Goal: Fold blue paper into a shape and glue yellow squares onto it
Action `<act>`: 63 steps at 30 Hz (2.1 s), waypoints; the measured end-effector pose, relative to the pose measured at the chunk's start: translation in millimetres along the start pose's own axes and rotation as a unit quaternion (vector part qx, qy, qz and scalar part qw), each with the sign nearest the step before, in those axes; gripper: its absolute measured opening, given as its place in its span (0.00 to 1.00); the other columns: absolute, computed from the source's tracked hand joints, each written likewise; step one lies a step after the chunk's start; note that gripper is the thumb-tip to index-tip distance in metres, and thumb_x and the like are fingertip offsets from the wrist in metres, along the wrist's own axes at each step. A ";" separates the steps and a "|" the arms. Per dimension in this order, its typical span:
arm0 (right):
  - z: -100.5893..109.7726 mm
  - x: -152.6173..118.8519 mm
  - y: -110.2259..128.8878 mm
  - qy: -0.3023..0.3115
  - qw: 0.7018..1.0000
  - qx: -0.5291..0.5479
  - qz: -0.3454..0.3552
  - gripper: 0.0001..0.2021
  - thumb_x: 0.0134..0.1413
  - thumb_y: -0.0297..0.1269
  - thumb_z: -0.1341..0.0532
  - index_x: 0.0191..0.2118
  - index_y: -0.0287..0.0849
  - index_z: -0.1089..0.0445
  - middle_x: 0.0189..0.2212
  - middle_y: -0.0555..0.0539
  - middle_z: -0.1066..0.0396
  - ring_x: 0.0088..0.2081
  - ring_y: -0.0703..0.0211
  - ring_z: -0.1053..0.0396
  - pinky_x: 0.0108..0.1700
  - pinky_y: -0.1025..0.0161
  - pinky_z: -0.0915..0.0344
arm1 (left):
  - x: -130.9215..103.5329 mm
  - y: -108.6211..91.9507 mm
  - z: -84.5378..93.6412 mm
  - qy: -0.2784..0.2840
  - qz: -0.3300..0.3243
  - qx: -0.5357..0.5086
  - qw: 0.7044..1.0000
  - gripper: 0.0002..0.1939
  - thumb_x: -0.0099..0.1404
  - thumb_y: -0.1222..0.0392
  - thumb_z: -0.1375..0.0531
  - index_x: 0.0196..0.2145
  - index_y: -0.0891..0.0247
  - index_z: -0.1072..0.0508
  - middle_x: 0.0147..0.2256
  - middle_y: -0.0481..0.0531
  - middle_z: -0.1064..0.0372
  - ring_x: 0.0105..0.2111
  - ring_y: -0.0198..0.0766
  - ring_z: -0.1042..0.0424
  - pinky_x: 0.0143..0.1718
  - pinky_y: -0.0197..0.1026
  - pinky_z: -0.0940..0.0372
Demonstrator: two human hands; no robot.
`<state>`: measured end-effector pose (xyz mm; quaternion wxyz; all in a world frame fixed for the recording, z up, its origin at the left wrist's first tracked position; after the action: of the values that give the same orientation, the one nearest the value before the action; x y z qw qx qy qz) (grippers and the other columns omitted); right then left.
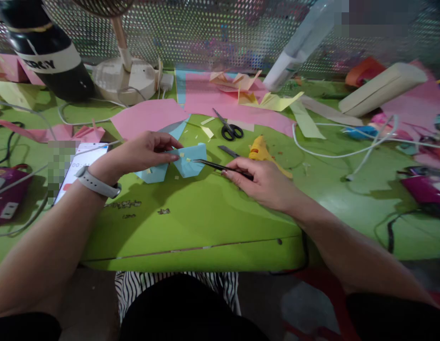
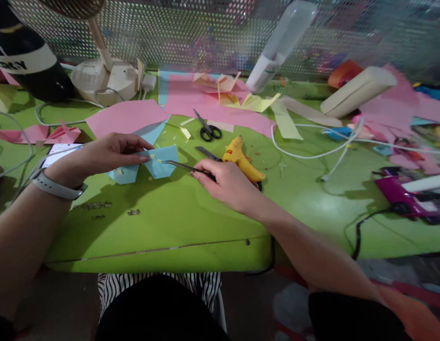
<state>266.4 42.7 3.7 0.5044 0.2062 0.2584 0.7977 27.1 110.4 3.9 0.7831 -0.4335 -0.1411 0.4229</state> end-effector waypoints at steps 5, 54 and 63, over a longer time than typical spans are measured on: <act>-0.4 1.0 -2.8 0.006 0.999 0.031 -0.021 0.14 0.62 0.45 0.44 0.36 0.40 0.29 0.24 0.50 0.32 0.24 0.64 0.41 0.27 0.63 0.45 | -0.4 -2.0 0.6 -0.009 -0.004 -0.032 0.999 0.19 0.60 0.54 0.38 0.48 0.64 0.26 0.35 0.53 0.26 0.33 0.36 0.31 0.34 0.39 0.37; 2.9 0.7 -0.2 0.042 0.999 0.026 -0.004 0.14 0.64 0.46 0.45 0.35 0.41 0.32 0.25 0.50 0.32 0.26 0.63 0.39 0.30 0.62 0.46 | -4.0 -6.8 -3.0 0.025 -0.024 0.012 0.999 0.21 0.63 0.52 0.39 0.51 0.63 0.27 0.39 0.53 0.25 0.37 0.36 0.29 0.37 0.38 0.36; 3.4 0.3 0.1 0.043 0.999 0.016 -0.001 0.12 0.63 0.44 0.45 0.35 0.41 0.31 0.25 0.50 0.31 0.26 0.63 0.38 0.30 0.62 0.45 | -4.2 -9.4 -4.0 0.026 -0.034 0.021 0.999 0.21 0.63 0.52 0.40 0.51 0.63 0.27 0.39 0.52 0.25 0.38 0.36 0.29 0.38 0.38 0.36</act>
<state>268.1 43.6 6.5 0.4903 0.1799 0.2928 0.8009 32.1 102.3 9.7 0.8092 -0.4230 -0.1263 0.3877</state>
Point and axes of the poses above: each hand's wrist, its own x-axis towards the middle knuckle, its own z-axis out of the back of the hand, y = z × x, the point moved 4 cm from there along x, towards the middle knuckle
